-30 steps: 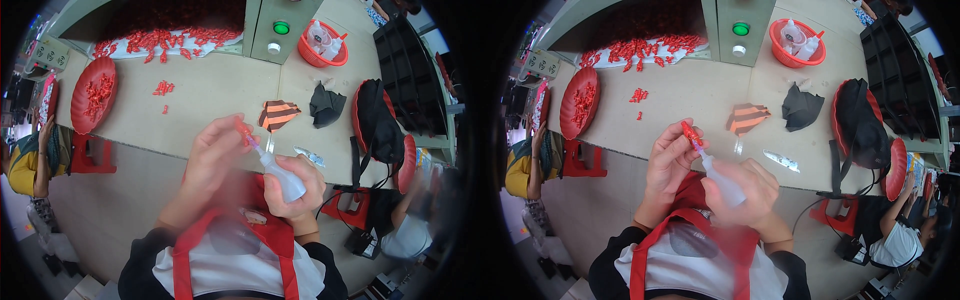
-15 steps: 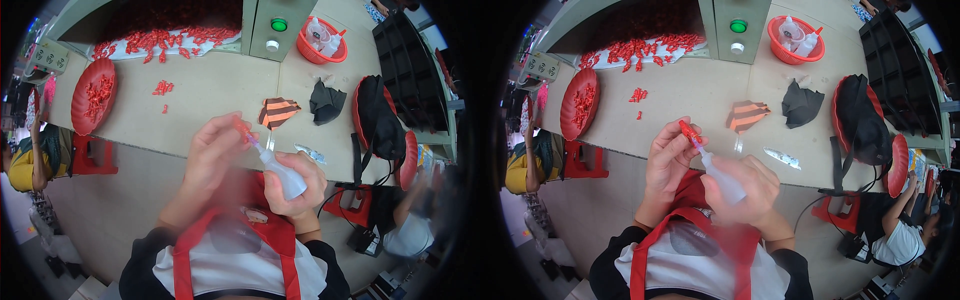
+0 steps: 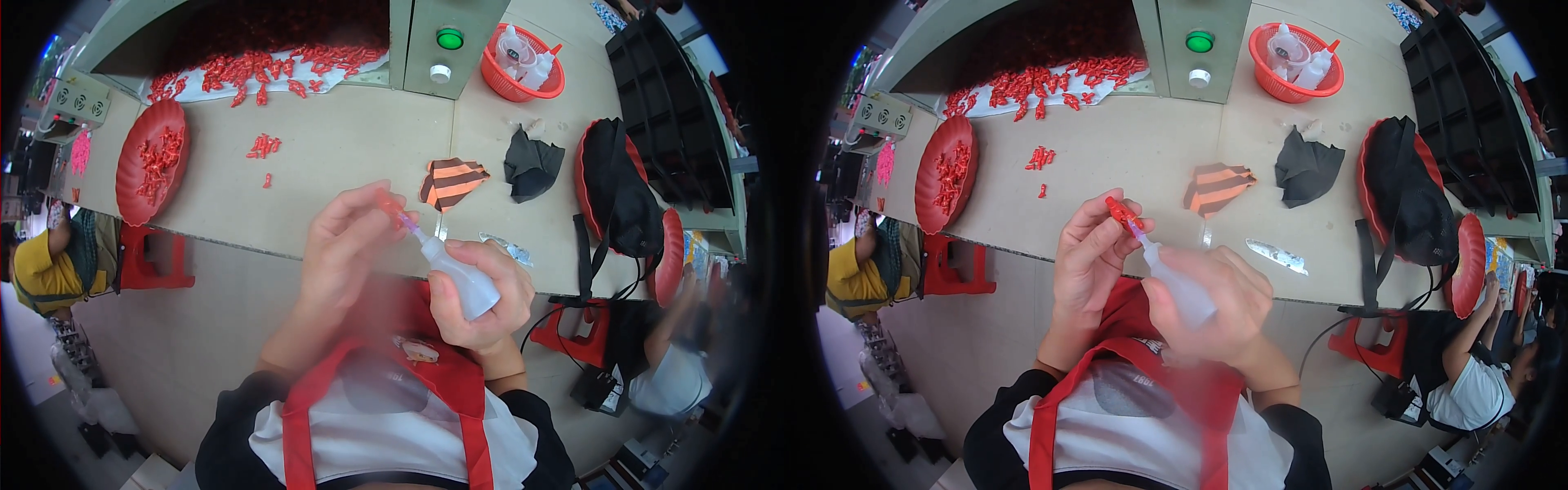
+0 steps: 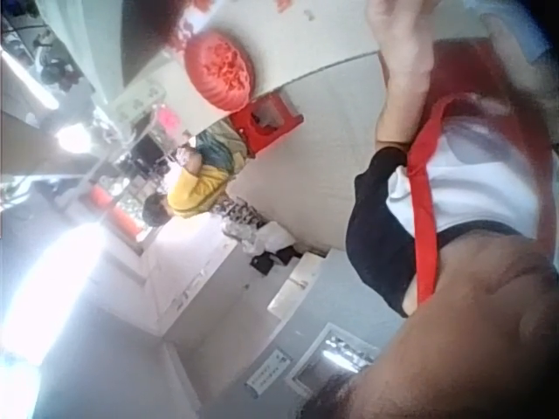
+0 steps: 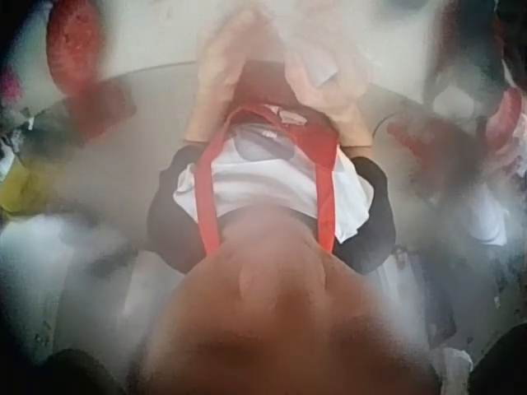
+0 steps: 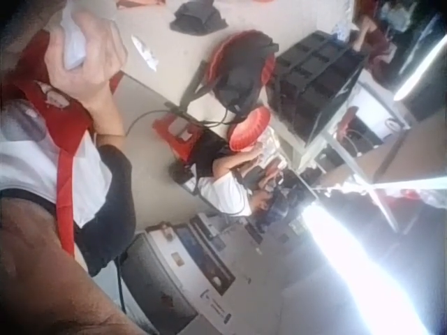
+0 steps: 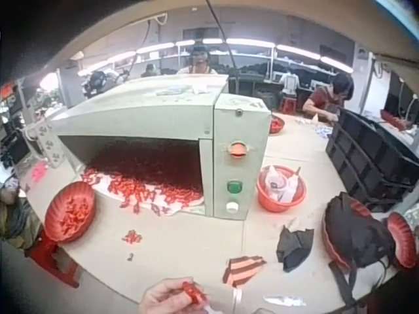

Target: The person assembles plastic figurines by applying glue onto figurine components using a squeeze bottle, attaching arm pieces to torsos by hand, and wiping the joints with a cloth.

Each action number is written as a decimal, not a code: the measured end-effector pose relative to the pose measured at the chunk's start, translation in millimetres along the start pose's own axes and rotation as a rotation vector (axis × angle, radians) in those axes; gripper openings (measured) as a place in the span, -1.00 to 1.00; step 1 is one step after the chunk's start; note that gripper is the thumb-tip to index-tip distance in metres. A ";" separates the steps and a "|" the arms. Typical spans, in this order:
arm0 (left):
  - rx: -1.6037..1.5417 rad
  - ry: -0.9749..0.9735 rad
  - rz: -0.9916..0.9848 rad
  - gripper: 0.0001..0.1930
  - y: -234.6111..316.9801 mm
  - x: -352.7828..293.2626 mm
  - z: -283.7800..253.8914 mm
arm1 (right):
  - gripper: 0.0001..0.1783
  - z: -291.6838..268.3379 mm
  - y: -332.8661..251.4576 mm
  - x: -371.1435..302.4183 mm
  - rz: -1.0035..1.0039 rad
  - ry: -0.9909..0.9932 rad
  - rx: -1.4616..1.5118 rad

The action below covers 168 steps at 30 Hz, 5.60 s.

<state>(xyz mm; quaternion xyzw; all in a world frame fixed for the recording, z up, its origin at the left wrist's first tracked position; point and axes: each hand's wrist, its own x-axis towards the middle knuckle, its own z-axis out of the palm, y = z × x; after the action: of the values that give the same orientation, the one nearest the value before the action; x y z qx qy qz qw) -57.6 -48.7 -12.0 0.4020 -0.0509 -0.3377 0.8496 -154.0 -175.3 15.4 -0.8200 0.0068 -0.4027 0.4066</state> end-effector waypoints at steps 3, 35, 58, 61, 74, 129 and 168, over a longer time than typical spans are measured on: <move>-0.008 0.009 0.004 -0.71 0.2 1.8 -0.5 | -0.69 2.6 1.3 1.0 0.024 0.004 0.006; -0.554 0.117 0.040 -0.66 31.1 -4.1 -110.5 | -0.73 212.3 131.3 133.3 0.043 -0.516 -0.449; -0.106 0.054 -0.049 -0.64 13.6 -4.8 -38.3 | -0.76 50.3 50.4 27.7 0.829 -0.271 0.955; -0.092 0.055 -0.046 -0.65 7.8 -7.8 -33.4 | -0.76 40.6 52.4 22.1 0.749 -0.293 0.950; -0.138 0.089 -0.028 -0.67 -5.9 -1.4 -27.4 | -0.78 32.5 32.7 20.1 0.752 -0.121 0.611; 0.242 -0.084 0.007 -0.79 6.7 -6.6 -29.3 | -0.84 17.2 32.4 17.0 0.150 -0.311 0.275; 0.388 -0.395 0.509 -0.78 -10.2 -12.1 -40.6 | -0.73 14.6 32.4 -2.3 -0.322 -0.303 0.168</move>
<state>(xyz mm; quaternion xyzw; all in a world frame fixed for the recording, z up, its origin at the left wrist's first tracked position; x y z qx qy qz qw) -57.9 -19.5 -44.3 0.4572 -0.3748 -0.1709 0.7882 -135.6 -186.6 -12.9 -0.8250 -0.2187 -0.3340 0.4001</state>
